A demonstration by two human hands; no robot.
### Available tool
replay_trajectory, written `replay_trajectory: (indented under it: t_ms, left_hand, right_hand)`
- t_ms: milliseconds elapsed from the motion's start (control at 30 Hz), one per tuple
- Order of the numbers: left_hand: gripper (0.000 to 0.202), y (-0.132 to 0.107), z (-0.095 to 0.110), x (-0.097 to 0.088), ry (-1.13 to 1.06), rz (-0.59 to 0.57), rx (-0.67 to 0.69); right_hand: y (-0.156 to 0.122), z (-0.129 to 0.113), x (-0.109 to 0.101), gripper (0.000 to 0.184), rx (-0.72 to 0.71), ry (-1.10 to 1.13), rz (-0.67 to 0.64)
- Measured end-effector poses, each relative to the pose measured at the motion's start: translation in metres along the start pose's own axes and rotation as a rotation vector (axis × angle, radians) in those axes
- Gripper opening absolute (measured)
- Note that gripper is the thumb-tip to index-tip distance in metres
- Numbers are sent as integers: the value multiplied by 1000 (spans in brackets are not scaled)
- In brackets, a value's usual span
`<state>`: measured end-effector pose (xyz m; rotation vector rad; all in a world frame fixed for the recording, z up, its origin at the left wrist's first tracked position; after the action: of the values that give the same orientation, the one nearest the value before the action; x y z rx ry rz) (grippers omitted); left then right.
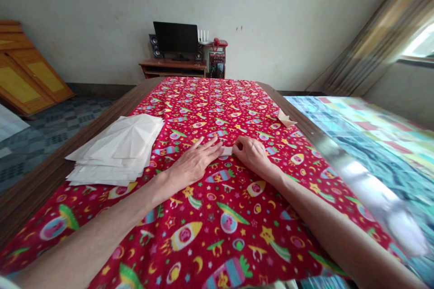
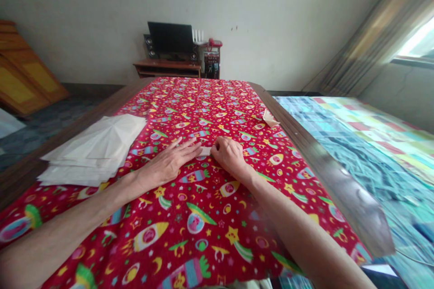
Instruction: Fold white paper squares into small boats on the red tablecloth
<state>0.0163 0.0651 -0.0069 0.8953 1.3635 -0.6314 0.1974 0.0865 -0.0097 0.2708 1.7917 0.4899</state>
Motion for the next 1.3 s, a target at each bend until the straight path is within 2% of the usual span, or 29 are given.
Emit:
replay_trajectory:
  t_ms: [133, 267, 333, 433, 500, 600, 700, 1000, 1300]
  left_hand:
    - [76, -2, -3, 5, -85, -51, -18]
    - [69, -4, -3, 6, -128, -55, -38]
    - [67, -4, -2, 5, -138, -51, -54]
    - [67, -2, 0, 5, -118, -73, -74]
    - [67, 0, 2, 4, -94, -99, -84]
    - [68, 1, 5, 2, -41, -135, -111]
    - [72, 0, 7, 1, 26, -164, -127]
    - [72, -14, 6, -7, 92, -240, -163]
    - [70, -19, 7, -12, 88, -229, -181]
  right_hand:
    - [-1, -1, -2, 17, -5, -23, 22]
    - [-5, -8, -13, 17, -70, -79, -9]
    - [-10, -18, -20, 23, -193, -88, -33]
    - [-23, -35, -24, 37, -458, -28, -113]
    - [-31, -39, -21, 41, -532, -5, -190]
    - [-38, -35, -14, 52, -541, 2, -300]
    - [-38, -28, -9, 58, -562, -18, -351]
    - [-36, -21, -15, 58, -597, -60, -350]
    - [-39, -14, -18, 53, -573, -34, -310]
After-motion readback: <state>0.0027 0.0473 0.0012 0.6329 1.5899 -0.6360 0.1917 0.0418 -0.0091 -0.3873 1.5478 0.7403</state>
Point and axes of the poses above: each hand's wrist, its own y-axis towards the middle knuckle, its own x-axis out of the palm, z = x × y, the point moved 4 cm from there along y, towards the middle knuckle, and after that the axes turned 3 degrees about x, right-handed, at the moved point
